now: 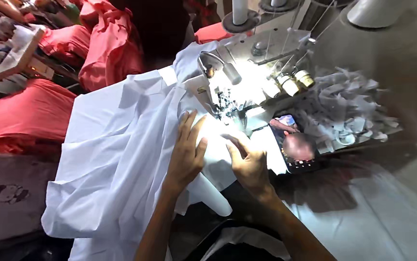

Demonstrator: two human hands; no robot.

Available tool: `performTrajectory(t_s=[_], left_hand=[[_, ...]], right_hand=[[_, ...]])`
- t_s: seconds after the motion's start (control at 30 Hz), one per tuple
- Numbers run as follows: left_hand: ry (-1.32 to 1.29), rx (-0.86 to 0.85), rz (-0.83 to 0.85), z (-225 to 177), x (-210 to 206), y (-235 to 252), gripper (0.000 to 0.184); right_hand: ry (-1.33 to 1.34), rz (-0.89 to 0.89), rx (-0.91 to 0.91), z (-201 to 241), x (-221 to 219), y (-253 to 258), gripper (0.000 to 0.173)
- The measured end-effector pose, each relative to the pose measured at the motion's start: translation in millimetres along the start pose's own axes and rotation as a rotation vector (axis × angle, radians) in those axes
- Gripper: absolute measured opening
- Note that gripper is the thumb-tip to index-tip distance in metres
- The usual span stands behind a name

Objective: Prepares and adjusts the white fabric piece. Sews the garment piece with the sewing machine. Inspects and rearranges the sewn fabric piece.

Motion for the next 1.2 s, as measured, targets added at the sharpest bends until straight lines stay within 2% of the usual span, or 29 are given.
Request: performTrajectory(t_s=[0.17, 0.47, 0.8, 0.9, 1.07, 1.13, 1.2], left_hand=[[0.032, -0.029, 0.012, -1, 3, 9, 0.05], [0.066, -0.06, 0.025, -2, 4, 6, 0.038], [0.159, -0.032, 0.094, -9, -3, 18, 0.043], [0.125, -0.02, 0.068, -9, -3, 20, 0.047], [0.085, -0.018, 0.084, -6, 0, 21, 0.048], [0.071, -0.045, 0.14, -7, 6, 20, 0.049], [0.036, -0.146, 0.186, -12, 21, 15, 0.04]], right_hand=[[0.066, 0.001, -0.055, -3, 1, 4, 0.027], [0.227, 0.054, -0.109, -5, 5, 7, 0.031], [0.191, -0.041, -0.146, -12, 12, 9, 0.027], [0.136, -0.036, -0.147, -15, 14, 8, 0.025], [0.185, 0.038, -0.188, -20, 15, 1, 0.033], [0.241, 0.057, -0.175, -22, 16, 0, 0.033], [0.287, 0.061, -0.139, -22, 18, -2, 0.031]])
Point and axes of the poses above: each hand's wrist, its own y-axis towards the middle knuckle, its own x-axis out of the back of the hand, z = x × y, the point moved 4 cm from there along y, towards the middle knuckle, and after that the axes turned 14 degrees about -y, right-handed, at the moved point
